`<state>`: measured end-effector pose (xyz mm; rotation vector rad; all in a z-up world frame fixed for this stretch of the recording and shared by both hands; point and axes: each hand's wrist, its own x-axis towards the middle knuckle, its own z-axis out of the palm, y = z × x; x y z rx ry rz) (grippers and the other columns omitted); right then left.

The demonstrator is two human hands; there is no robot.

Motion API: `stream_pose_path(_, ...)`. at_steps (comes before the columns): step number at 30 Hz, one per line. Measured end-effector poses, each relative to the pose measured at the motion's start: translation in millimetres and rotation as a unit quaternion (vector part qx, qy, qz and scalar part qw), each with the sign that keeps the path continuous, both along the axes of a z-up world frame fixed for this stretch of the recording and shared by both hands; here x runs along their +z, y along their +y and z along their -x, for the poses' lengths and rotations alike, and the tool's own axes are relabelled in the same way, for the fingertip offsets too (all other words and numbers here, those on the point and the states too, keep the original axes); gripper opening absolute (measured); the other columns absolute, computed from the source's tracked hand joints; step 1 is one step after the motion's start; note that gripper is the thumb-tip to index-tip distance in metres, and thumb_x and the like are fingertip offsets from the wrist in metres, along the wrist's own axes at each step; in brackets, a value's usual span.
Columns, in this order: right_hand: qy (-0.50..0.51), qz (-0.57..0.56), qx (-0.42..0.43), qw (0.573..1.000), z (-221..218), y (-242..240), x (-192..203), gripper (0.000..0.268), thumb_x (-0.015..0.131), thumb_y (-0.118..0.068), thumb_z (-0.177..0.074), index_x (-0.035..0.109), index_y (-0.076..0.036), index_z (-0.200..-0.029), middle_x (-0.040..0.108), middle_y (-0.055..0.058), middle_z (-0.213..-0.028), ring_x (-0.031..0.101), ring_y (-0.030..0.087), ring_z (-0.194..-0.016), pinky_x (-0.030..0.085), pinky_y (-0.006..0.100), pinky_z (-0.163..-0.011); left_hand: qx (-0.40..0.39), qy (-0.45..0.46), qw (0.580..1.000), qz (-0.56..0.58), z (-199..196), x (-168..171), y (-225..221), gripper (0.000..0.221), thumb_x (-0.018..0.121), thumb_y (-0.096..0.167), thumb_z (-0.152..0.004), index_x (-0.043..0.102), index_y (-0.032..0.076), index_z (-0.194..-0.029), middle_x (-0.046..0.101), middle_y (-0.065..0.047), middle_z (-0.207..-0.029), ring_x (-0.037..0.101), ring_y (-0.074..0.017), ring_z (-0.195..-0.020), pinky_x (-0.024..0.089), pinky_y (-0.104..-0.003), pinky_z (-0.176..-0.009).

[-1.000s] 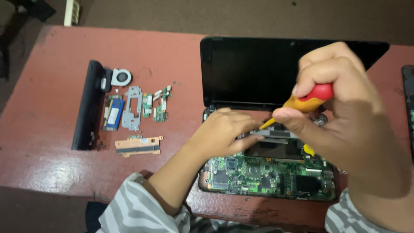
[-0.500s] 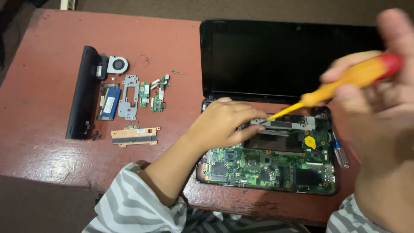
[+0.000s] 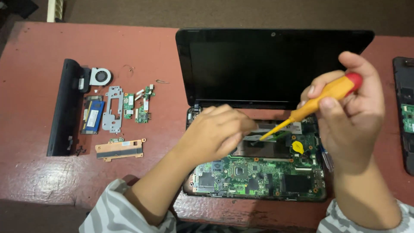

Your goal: Removing a hard drive from a laptop using a screwdriver

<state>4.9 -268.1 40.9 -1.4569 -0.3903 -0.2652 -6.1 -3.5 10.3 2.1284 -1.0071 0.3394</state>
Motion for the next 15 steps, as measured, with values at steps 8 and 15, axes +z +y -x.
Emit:
stream_pose_path(8, -0.03, 0.012, -0.028, 0.999, 3.6, 2.4, -9.3, 0.052, 0.057, -0.021, -0.106, 0.03, -0.013, -0.151, 0.053, 0.016, -0.105, 0.058, 0.025, -0.081, 0.06, 0.037, -0.08, -0.012, -0.041, 0.999, -0.02, 2.4, -13.9, 0.6, 0.032, 0.055, 0.008, -0.095, 0.065, 0.019, -0.123, 0.068, -0.001, -0.12, 0.067, -0.0245, -0.1, 0.054, -0.041, -0.083)
stream_pose_path(15, -0.032, -0.011, -0.032, 0.999, 2.5, -9.9, -22.3, 0.052, 0.053, -0.019, -0.11, 0.028, -0.017, -0.155, 0.049, 0.014, -0.11, 0.058, 0.028, -0.089, 0.059, 0.039, -0.083, -0.018, -0.066, 0.997, 0.022, -0.5, -8.4, 0.8, 0.02, 0.066, 0.025, -0.097, 0.068, 0.012, -0.112, 0.07, -0.003, -0.111, 0.069, -0.0226, -0.093, 0.054, -0.039, -0.076)
